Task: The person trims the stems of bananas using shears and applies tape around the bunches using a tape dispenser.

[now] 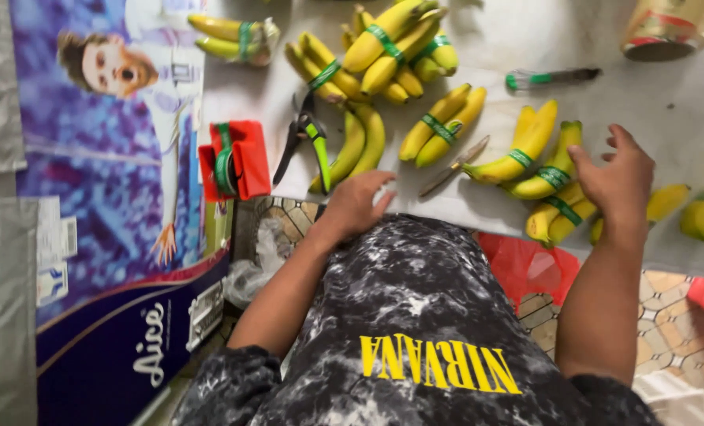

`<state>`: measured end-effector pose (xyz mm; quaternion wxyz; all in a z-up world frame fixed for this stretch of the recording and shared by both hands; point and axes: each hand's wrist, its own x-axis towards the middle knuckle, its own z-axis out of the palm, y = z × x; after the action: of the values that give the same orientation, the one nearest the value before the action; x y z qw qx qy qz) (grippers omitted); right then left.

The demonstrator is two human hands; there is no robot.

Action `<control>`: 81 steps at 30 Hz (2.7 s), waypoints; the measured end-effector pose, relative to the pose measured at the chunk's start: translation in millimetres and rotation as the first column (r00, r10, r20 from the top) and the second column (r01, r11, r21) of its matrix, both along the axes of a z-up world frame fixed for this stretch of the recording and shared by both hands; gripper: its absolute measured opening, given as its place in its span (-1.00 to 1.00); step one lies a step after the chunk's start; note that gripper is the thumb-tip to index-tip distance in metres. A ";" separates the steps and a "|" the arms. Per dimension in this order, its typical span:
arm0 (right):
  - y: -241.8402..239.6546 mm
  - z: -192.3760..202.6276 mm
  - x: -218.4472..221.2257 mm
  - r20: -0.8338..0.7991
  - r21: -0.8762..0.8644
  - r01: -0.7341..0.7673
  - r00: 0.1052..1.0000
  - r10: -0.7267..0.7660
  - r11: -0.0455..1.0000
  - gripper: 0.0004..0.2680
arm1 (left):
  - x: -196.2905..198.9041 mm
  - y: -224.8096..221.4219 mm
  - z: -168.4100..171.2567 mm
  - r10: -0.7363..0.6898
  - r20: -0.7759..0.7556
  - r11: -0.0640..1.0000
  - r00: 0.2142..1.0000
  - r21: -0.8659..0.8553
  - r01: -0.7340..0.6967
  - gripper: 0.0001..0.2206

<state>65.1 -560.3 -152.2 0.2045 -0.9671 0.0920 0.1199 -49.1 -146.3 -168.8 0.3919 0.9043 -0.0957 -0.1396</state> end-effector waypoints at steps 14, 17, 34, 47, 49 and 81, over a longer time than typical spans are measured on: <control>181.5 3.9 -94.0 0.276 0.570 -0.567 0.814 0.511 0.594 -0.75 | 1.3 55.5 -54.6 0.701 -0.129 0.711 0.702 0.051 -0.701 -0.30; 217.3 -11.4 -81.5 0.257 0.635 -0.500 0.855 0.450 0.588 -0.72 | 3.1 53.0 -44.7 0.691 -0.042 0.723 0.722 0.048 -0.689 -0.26; 360.1 -127.7 -68.6 0.042 0.498 0.129 0.984 -0.173 0.857 -0.05 | 29.2 136.1 -86.1 0.653 -0.487 0.701 0.579 0.100 -0.706 0.17; 358.1 -120.2 -86.5 0.291 0.607 0.132 0.881 -0.373 0.784 -0.37 | -23.2 172.6 4.3 0.163 -0.562 0.742 0.811 -0.471 -0.476 -0.20; 356.3 -106.4 -85.4 0.234 0.637 0.181 0.881 -0.411 0.750 -0.37 | -17.6 175.0 18.0 0.156 -0.577 0.881 0.802 -0.285 -0.377 -0.11; 292.9 62.9 -72.6 0.487 0.508 -0.231 0.872 -0.055 0.830 -0.41 | 11.6 116.3 69.6 0.012 0.017 0.987 1.000 -0.163 -0.009 -0.13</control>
<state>-7.5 -267.4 -89.3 0.4845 -0.8686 -0.0463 -0.0935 -37.5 -30.0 -99.2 0.4645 0.8709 -0.1055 -0.1213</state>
